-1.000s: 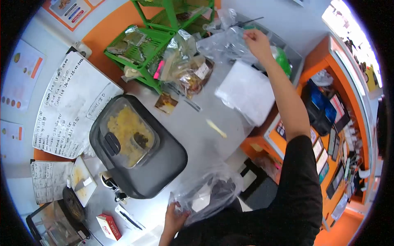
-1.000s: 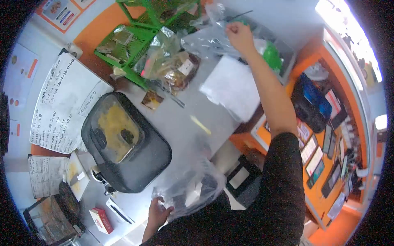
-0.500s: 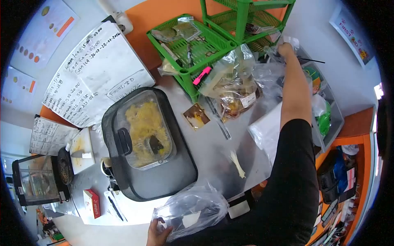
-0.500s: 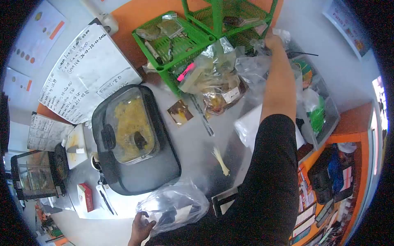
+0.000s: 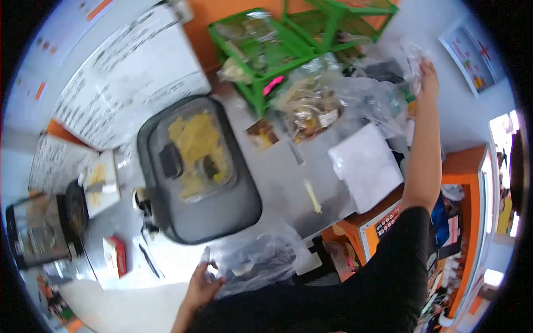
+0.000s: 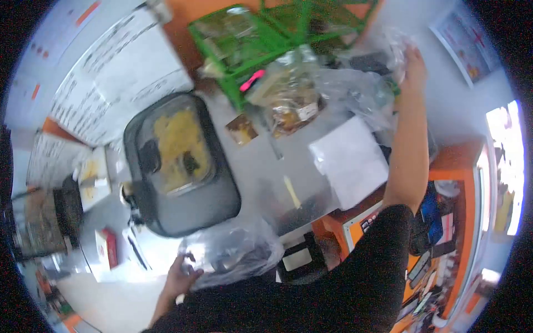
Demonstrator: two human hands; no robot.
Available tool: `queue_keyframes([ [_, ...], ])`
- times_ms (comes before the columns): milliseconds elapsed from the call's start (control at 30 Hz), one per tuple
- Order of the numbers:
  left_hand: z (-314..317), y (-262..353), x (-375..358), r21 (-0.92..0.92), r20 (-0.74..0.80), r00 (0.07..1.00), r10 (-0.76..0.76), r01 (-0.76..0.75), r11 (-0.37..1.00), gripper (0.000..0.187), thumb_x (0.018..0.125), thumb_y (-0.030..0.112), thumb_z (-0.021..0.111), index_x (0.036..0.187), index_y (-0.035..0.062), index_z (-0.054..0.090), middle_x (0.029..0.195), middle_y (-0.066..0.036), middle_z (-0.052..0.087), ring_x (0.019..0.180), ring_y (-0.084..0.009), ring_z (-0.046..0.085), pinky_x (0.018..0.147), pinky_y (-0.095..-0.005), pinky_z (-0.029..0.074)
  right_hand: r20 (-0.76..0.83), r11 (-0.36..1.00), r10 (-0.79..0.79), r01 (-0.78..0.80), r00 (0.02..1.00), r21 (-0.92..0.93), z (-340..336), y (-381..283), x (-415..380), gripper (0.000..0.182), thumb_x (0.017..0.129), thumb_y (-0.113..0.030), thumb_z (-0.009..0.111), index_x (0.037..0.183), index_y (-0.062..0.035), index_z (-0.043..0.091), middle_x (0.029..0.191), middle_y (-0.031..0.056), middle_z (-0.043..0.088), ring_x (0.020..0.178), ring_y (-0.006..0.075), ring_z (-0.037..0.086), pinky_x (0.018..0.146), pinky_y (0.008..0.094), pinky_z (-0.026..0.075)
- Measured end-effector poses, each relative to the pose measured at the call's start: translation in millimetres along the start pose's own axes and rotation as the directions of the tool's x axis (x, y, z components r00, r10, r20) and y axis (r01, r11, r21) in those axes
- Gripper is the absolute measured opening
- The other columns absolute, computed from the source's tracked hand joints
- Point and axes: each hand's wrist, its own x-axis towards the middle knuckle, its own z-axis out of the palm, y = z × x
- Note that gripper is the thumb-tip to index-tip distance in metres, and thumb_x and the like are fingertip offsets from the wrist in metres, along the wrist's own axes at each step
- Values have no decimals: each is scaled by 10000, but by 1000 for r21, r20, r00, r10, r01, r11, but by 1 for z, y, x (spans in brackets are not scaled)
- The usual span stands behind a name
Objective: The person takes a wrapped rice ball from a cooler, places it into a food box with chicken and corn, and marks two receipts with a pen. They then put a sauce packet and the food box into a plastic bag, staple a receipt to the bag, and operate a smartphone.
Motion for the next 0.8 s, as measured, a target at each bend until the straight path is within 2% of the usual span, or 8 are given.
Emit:
queue_keyframes([
  [100, -16, -18, -54, -98, 18, 1000, 7, -5, 995, 452, 842, 138, 798, 1206, 48, 546, 1039, -69, 586, 782, -128, 591, 671, -304, 518, 179, 967, 206, -228, 962, 115, 59, -18, -114, 383, 989, -104, 557, 1357, -2, 530, 1381, 128, 556, 1313, 223, 486, 1104, 387, 401],
  [267, -85, -43, -57, -89, -39, 887, 461, -462, 882, 413, 826, 184, 797, 1142, 62, 562, 996, -112, 544, 888, -220, 570, 803, -356, 471, 558, 960, -202, 275, 805, -50, 104, -106, -307, 370, 1027, -142, 514, 1301, 106, 522, 1358, 198, 566, 1247, 250, 541, 1070, 389, 418],
  [333, -92, -29, -54, -186, -32, 869, 493, -490, 852, 447, 820, 184, 801, 1170, 62, 550, 1020, -115, 542, 896, -218, 572, 806, -348, 470, 401, 985, -67, -3, 913, 172, 99, -119, -368, 324, 1021, -123, 494, 1254, 93, 560, 1325, 195, 593, 1234, 248, 561, 1058, 386, 427],
  [367, -104, -45, -60, -172, -70, 847, 526, -530, 830, 476, 811, 177, 808, 1189, 62, 543, 1039, -112, 543, 897, -211, 570, 808, -341, 471, 355, 901, -233, 339, 905, -272, 126, -140, -432, 285, 1018, -120, 486, 1202, 68, 594, 1261, 181, 624, 1201, 250, 579, 1036, 377, 437],
  [400, -126, -76, -71, -156, -108, 823, 557, -568, 808, 506, 801, 170, 816, 1209, 62, 536, 1057, -108, 543, 898, -204, 568, 811, -334, 472, 298, 543, -392, 481, 870, -688, 154, -161, -496, 259, 1015, -118, 478, 1150, 43, 629, 1198, 167, 655, 1168, 251, 598, 1014, 368, 447],
  [533, -202, -161, -73, -279, -218, 820, 529, -572, 771, 608, 755, 129, 847, 1261, 58, 519, 1114, -85, 547, 890, -169, 555, 811, -316, 476, 619, 706, -366, 641, 695, -302, 204, -154, -689, 272, 981, -152, 526, 1173, 9, 631, 1177, 163, 659, 1166, 270, 597, 1011, 399, 437],
  [700, -235, -263, -68, -669, -212, 899, 383, -419, 614, 807, 721, 16, 794, 1443, 24, 433, 1320, -118, 519, 1112, -237, 584, 947, -337, 477, 997, 888, -1, 457, -81, 38, 291, -129, -876, 313, 939, -195, 586, 1202, -34, 634, 1150, 157, 663, 1163, 294, 596, 1008, 437, 425],
  [800, -258, -339, -83, -341, -373, 869, 326, -455, 822, 854, 728, 10, 766, 1492, 23, 383, 1385, -160, 494, 1264, -276, 515, 1040, -369, 428, 920, 753, 89, 631, -381, 188, 341, -99, -962, 347, 913, -221, 622, 1220, -59, 636, 1135, 153, 666, 1161, 308, 596, 1006, 461, 417],
])
